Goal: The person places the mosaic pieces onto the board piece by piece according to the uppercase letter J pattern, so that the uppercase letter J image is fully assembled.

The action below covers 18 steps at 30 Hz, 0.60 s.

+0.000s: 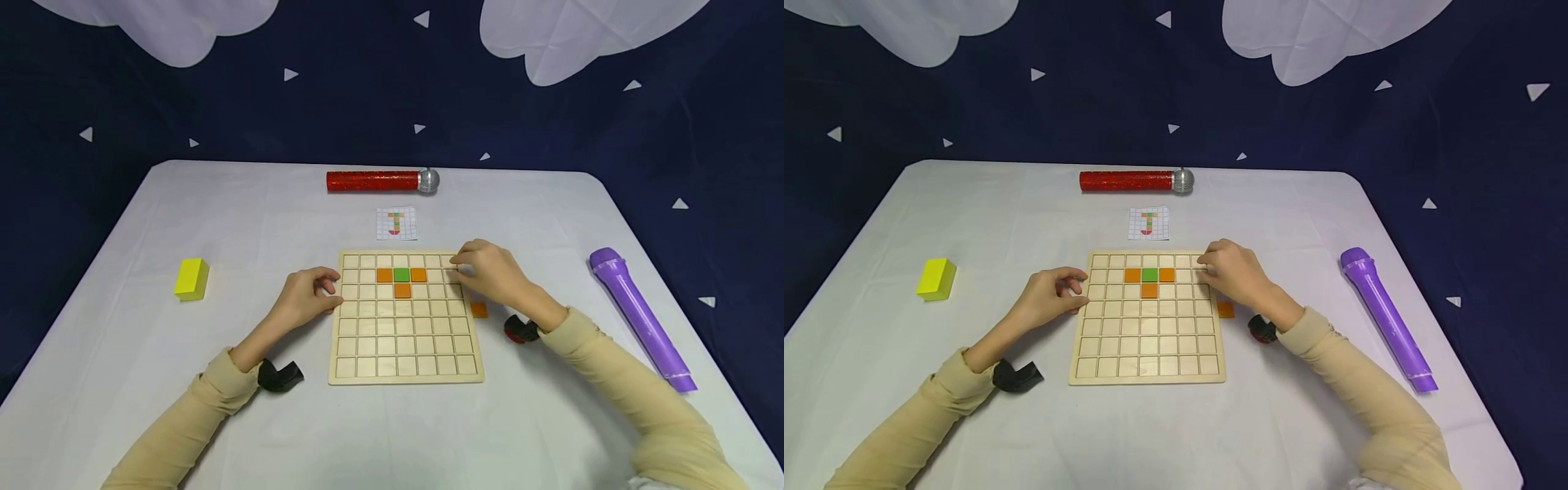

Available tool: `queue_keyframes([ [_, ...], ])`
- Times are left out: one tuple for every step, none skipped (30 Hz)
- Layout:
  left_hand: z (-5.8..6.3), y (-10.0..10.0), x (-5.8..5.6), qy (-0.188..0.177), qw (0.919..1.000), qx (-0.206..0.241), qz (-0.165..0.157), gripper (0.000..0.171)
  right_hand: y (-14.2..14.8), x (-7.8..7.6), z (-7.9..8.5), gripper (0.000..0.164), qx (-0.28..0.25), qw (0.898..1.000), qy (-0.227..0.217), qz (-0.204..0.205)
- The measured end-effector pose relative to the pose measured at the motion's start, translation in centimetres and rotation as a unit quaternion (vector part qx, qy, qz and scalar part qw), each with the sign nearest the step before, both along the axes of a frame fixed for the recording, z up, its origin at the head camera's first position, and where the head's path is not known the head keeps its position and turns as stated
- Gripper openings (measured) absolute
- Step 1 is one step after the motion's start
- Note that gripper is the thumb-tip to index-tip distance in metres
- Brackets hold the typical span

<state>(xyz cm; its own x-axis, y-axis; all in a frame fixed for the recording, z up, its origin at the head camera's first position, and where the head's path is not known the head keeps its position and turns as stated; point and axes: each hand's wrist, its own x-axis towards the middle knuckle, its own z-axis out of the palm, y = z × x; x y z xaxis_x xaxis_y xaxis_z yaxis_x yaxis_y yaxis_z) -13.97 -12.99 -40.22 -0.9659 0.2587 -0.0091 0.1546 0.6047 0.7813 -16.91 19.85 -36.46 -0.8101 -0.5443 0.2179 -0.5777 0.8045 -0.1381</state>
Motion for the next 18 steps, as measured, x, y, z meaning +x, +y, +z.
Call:
queue_keyframes([
  [0.0, 0.0, 0.0, -0.001, 1.0000, 0.000, 0.000, 0.037, 0.3, 0.0, 0.0, 0.019, 0.001, 1.000, 0.001, -0.004],
  [0.0, 0.0, 0.0, -0.002, 1.0000, 0.001, 0.001, 0.037, 0.5, 0.0, 0.1, 0.019, 0.002, 1.000, 0.000, -0.008],
  [0.0, 0.0, 0.0, -0.003, 1.0000, 0.001, 0.001, 0.037, 0.8, 0.0, 0.1, 0.019, 0.003, 1.000, -0.001, -0.013],
  [0.0, 0.0, 0.0, -0.004, 1.0000, 0.002, 0.001, 0.037, 1.1, 0.1, 0.2, 0.019, 0.003, 1.000, -0.003, -0.019],
  [0.0, 0.0, 0.0, -0.005, 1.0000, 0.003, 0.001, 0.037, 1.3, 0.1, 0.2, 0.020, 0.004, 1.000, -0.006, -0.025],
  [0.0, 0.0, 0.0, -0.006, 1.0000, 0.004, 0.000, 0.037, 1.5, 0.1, 0.2, 0.020, 0.006, 0.999, -0.008, -0.030],
  [0.0, 0.0, 0.0, -0.006, 1.0000, 0.005, 0.000, 0.037, 1.8, 0.1, 0.2, 0.020, 0.008, 0.999, -0.009, -0.037],
  [0.0, 0.0, 0.0, -0.006, 1.0000, 0.004, 0.000, 0.037, 2.0, 0.0, 0.2, 0.020, 0.009, 0.999, -0.011, -0.044],
  [0.0, 0.0, 0.0, -0.005, 1.0000, 0.003, 0.001, 0.037, 2.1, 0.0, 0.2, 0.020, 0.010, 0.999, -0.011, -0.048],
  [0.0, 0.0, 0.0, -0.005, 1.0000, 0.003, 0.001, 0.037, 2.3, 0.0, 0.1, 0.020, 0.010, 0.999, -0.011, -0.053],
  [0.0, 0.0, 0.0, -0.004, 1.0000, 0.002, 0.002, 0.037, 2.5, -0.1, 0.1, 0.020, 0.011, 0.998, -0.010, -0.057],
  [0.0, 0.0, 0.0, -0.004, 1.0000, 0.002, 0.002, 0.037, 2.7, -0.2, 0.1, 0.020, 0.011, 0.998, -0.009, -0.061],
  [0.0, 0.0, 0.0, -0.004, 1.0000, 0.002, 0.002, 0.037, 2.8, -0.2, 0.0, 0.020, 0.011, 0.998, -0.009, -0.065],
  [0.0, 0.0, 0.0, -0.003, 1.0000, 0.002, 0.002, 0.037, 3.0, -0.3, 0.0, 0.020, 0.012, 0.998, -0.009, -0.069],
  [0.0, 0.0, 0.0, -0.004, 1.0000, 0.003, 0.001, 0.037, 3.1, -0.4, 0.0, 0.020, 0.012, 0.997, -0.010, -0.072],
  [0.0, 0.0, 0.0, -0.004, 1.0000, 0.004, 0.001, 0.037, 3.3, -0.4, -0.1, 0.020, 0.013, 0.997, -0.014, -0.078],
  [0.0, 0.0, 0.0, -0.005, 1.0000, 0.006, 0.000, 0.037, 3.4, -0.5, -0.1, 0.021, 0.015, 0.996, -0.017, -0.084],
  [0.0, 0.0, 0.0, -0.005, 1.0000, 0.006, 0.000, 0.037, 3.5, -0.6, -0.1, 0.021, 0.016, 0.996, -0.021, -0.088],
])
